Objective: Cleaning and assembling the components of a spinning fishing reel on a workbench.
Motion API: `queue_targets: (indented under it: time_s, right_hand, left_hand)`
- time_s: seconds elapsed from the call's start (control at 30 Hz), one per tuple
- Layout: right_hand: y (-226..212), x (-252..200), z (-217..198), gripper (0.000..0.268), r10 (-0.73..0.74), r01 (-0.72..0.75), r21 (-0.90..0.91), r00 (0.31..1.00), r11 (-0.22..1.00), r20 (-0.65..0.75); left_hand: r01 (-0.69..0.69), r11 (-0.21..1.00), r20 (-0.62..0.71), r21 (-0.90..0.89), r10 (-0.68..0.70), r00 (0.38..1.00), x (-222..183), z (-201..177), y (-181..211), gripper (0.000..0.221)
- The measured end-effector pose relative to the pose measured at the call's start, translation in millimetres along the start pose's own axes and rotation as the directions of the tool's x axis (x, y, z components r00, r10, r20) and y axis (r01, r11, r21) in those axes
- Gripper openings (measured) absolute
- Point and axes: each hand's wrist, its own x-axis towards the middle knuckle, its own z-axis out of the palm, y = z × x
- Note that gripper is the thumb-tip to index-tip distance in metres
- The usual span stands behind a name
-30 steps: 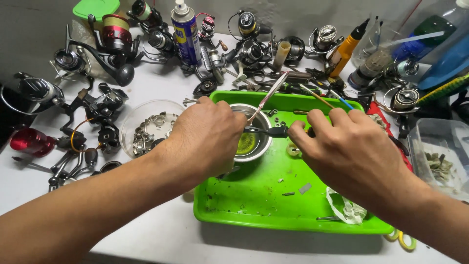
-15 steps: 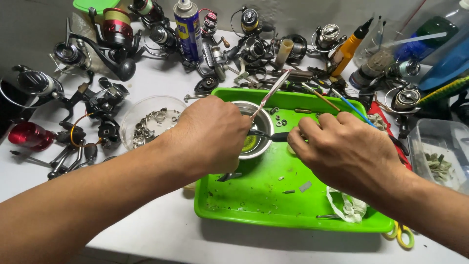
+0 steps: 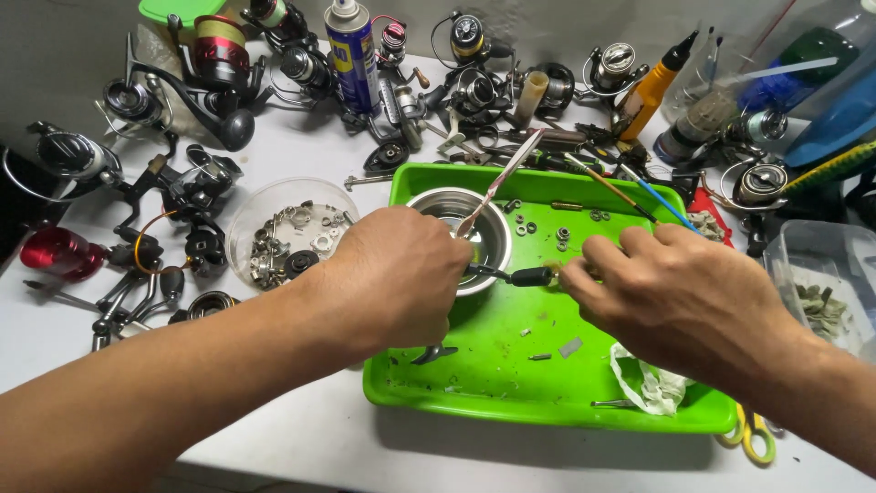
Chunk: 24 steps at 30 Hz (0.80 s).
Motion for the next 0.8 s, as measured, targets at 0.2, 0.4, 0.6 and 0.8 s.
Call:
queue_targets:
  time_s: [0.2,0.4,0.6,0.8]
  right_hand:
    - [-17.4,-23.0,48.2,0.013,0.182,-0.189,0.428,0.982,0.884,0.058]
    - [-56.9,-19.0,109.1,0.016,0.216,-0.214,0.588,0.974,0.78,0.068]
    - [-42.6,-9.8,96.6,0.033,0.279,-0.361,0.646,0.932,0.673,0.231]
    - [93.3,8.0,113.6,0.026,0.782,-0.686,0.727,0.472,0.036,0.407]
  left_hand:
    - [0.007,0.961,-0.078,-0.276,-0.029,0.997,-19.6,-0.1,-17.1,0.04]
    - [-0.464,0.742,-0.591,-0.484,0.113,0.798,-3.0,50.9,-7.3,0.062]
    - [-0.512,0.679,-0.644,-0.526,0.076,0.761,22.3,78.7,3.9,0.06]
    - [-0.546,0.691,-0.75,-0.474,0.009,0.662,4.1,72.1,16.6,0.056]
